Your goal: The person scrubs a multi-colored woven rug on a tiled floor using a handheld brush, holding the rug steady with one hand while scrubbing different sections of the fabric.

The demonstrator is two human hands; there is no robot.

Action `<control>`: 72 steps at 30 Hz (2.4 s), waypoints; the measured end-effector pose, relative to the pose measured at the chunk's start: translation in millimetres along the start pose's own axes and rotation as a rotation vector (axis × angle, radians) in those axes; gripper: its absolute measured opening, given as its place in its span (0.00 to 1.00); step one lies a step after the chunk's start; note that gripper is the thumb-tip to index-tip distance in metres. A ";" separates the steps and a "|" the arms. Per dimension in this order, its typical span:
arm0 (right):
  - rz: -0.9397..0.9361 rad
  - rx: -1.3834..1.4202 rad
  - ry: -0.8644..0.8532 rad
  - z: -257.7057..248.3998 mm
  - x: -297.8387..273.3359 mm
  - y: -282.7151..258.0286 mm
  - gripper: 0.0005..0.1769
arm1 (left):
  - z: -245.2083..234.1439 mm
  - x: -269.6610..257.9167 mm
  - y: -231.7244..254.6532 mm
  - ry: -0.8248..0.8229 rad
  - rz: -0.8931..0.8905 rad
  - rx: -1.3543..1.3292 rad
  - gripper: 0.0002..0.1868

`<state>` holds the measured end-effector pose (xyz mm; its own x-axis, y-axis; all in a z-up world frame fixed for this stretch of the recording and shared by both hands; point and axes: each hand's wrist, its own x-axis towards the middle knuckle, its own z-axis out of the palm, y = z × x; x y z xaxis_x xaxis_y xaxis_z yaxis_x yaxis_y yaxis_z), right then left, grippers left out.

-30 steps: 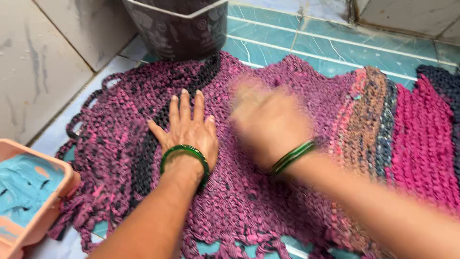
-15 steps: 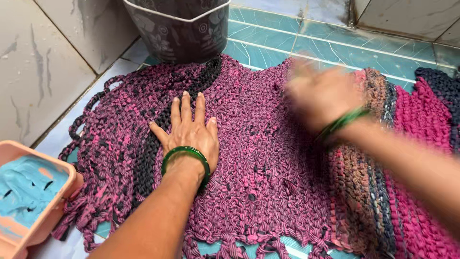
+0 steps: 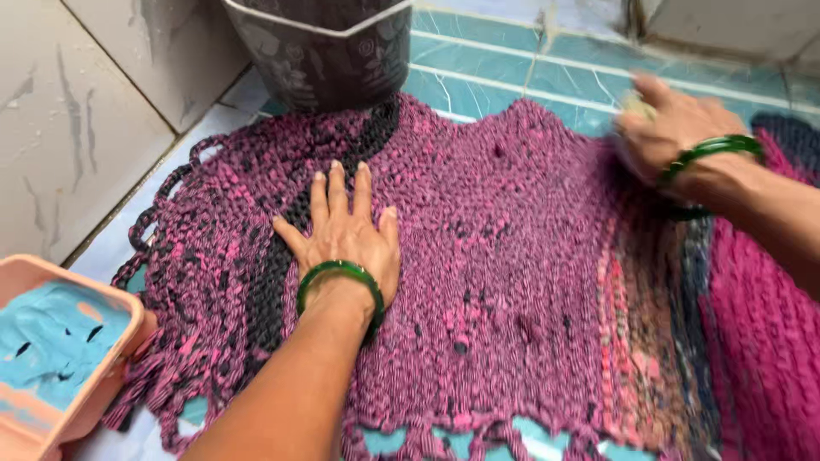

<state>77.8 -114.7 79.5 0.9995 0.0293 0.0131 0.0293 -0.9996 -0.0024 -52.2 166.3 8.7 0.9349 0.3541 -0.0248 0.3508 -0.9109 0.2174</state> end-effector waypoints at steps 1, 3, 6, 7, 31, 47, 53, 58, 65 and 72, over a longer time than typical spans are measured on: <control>-0.037 -0.061 -0.045 7.7 -7.8 -13.2 0.28 | -0.3 -1.4 -0.9 -0.013 0.004 0.005 0.35; -0.207 -0.005 -0.018 33.9 -28.5 -64.8 0.29 | 1.4 -0.8 -0.8 0.012 -0.002 -0.003 0.36; -0.654 0.012 0.608 74.9 -109.6 -119.7 0.29 | 8.1 2.2 -2.1 0.039 0.009 0.016 0.35; -0.653 0.008 0.602 74.7 -102.3 -114.2 0.29 | 10.5 2.8 -2.3 0.034 0.009 0.013 0.35; -0.249 0.121 0.231 50.5 41.5 -42.3 0.34 | 5.1 1.6 -0.6 0.053 0.053 -0.015 0.35; -0.309 0.095 0.108 49.9 38.3 -115.0 0.25 | 5.9 2.2 -3.7 0.066 -0.011 0.008 0.49; -0.309 0.272 0.037 28.2 65.0 -98.2 0.30 | 2.1 2.0 1.0 0.051 -0.038 -0.003 0.49; -0.846 0.217 0.163 59.2 -4.4 -182.9 0.32 | 6.9 -1.0 -3.4 0.072 -0.023 -0.003 0.50; -0.413 0.172 0.173 56.1 49.9 -124.2 0.31 | 4.2 3.9 -2.7 0.090 0.044 -0.015 0.48; -0.005 0.276 0.015 26.5 42.6 -124.3 0.34 | -1.1 -1.2 -0.7 0.055 0.021 -0.041 0.45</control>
<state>117.1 10.9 53.9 0.9991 0.0322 0.0281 0.0387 -0.9607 -0.2749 -53.6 166.8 9.6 0.9371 0.3474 0.0333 0.3278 -0.9090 0.2573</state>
